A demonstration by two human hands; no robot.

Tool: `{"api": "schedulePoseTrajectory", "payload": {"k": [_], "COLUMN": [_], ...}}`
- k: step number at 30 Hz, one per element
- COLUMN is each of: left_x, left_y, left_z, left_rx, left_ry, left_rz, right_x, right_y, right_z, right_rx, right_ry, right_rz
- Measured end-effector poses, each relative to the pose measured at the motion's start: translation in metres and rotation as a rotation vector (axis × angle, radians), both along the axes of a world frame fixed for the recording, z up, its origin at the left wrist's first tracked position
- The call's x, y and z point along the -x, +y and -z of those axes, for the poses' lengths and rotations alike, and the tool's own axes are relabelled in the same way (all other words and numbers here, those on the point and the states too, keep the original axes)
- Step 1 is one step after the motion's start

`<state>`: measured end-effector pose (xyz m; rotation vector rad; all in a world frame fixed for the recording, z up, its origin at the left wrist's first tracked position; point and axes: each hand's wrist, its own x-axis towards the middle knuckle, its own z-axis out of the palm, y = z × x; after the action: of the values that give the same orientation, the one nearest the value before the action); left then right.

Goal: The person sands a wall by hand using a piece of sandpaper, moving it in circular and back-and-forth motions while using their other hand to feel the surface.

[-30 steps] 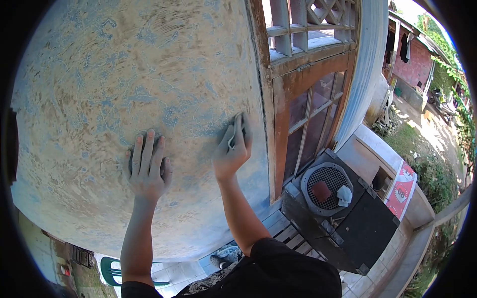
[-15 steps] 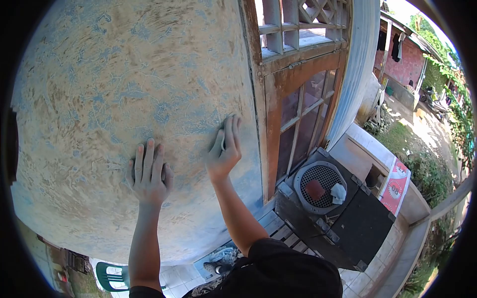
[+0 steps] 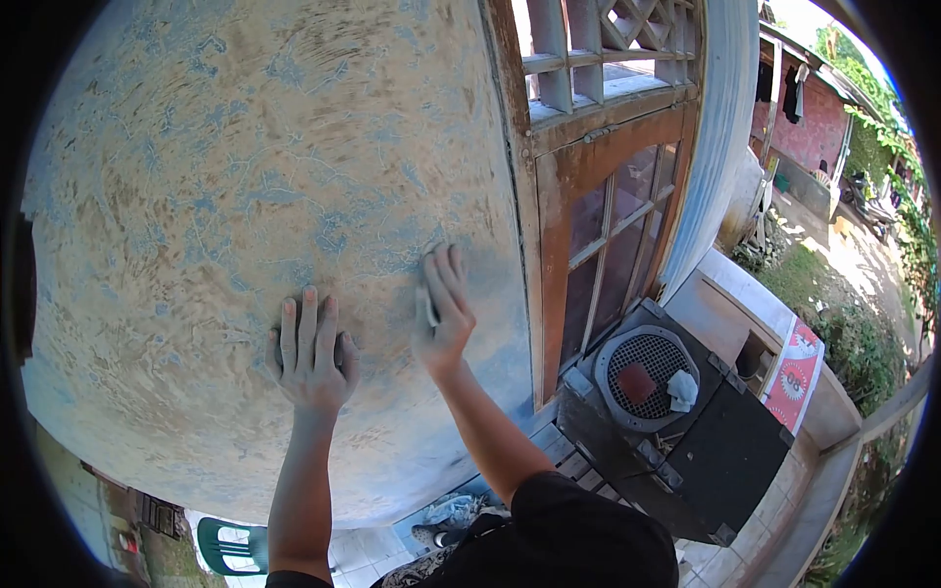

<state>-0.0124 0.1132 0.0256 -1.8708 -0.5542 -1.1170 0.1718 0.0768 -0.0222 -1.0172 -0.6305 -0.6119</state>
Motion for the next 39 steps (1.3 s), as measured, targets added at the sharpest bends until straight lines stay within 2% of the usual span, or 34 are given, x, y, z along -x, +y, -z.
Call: {"api": "schedulePoseTrajectory", "payload": {"k": [2, 3, 5, 9, 12, 15, 16, 18, 19, 23, 26, 30, 31, 32, 33, 34, 36, 37, 39], "left_x": [0.0, 0.0, -0.001, -0.001, -0.002, -0.003, -0.003, -0.006, -0.007, -0.006, -0.008, -0.005, -0.002, 0.0, 0.003, 0.007, 0.014, 0.016, 0.013], "left_y": [-0.001, -0.002, -0.001, 0.0, 0.0, -0.001, -0.001, 0.0, 0.001, 0.0, 0.001, -0.007, -0.015, -0.023, -0.027, -0.028, -0.029, -0.03, -0.029], "left_z": [-0.002, -0.002, 0.0, 0.002, 0.006, 0.015, 0.019, 0.026, 0.027, 0.03, 0.033, 0.032, 0.031, 0.029, 0.026, 0.027, 0.034, 0.035, 0.033], "left_rx": [-0.001, 0.005, 0.005, 0.002, 0.001, 0.03, 0.026, 0.037, 0.034, 0.046, 0.064, 0.165, 0.165, 0.281, 0.393, 0.388, 0.562, 0.566, 0.595], "left_ry": [0.003, 0.01, 0.002, -0.021, -0.016, -0.028, -0.028, -0.051, -0.05, -0.036, -0.04, -0.007, -0.005, -0.047, -0.094, -0.097, -0.204, -0.207, -0.205], "left_rz": [0.0, -0.008, -0.012, -0.024, 0.002, 0.001, 0.002, -0.024, -0.025, -0.072, -0.088, -0.099, -0.109, -0.093, -0.076, -0.086, -0.087, -0.092, -0.13], "right_x": [0.015, 0.005, -0.029, -0.079, -0.061, -0.011, -0.002, 0.005, -0.01, -0.052, -0.038, 0.015, 0.019, 0.015, 0.002, -0.01, -0.033, -0.041, -0.028], "right_y": [-0.002, -0.002, -0.003, -0.009, -0.01, -0.016, -0.021, -0.019, -0.016, -0.007, -0.005, -0.016, -0.027, -0.031, -0.031, -0.033, -0.032, -0.029, -0.021], "right_z": [0.015, 0.023, 0.04, 0.013, -0.014, -0.007, 0.003, 0.023, 0.02, -0.023, -0.046, -0.002, 0.019, 0.032, 0.039, 0.048, 0.036, 0.028, 0.0], "right_rx": [0.088, 0.091, 0.138, 0.064, 0.015, 0.069, 0.065, 0.206, 0.172, 0.059, 0.022, 0.079, 0.177, 0.268, 0.237, 0.212, 0.186, 0.161, 0.129], "right_ry": [-0.366, -0.36, -0.575, -0.1, 0.034, -0.038, -0.038, -0.284, -0.334, -0.104, 0.023, -0.078, -0.146, -0.218, -0.118, -0.014, 0.063, 0.139, 0.121], "right_rz": [-0.155, -0.147, -0.016, 0.098, 0.123, -0.061, -0.059, -0.111, -0.07, 0.057, 0.054, -0.092, -0.155, -0.216, -0.192, -0.17, -0.146, -0.111, -0.11]}}
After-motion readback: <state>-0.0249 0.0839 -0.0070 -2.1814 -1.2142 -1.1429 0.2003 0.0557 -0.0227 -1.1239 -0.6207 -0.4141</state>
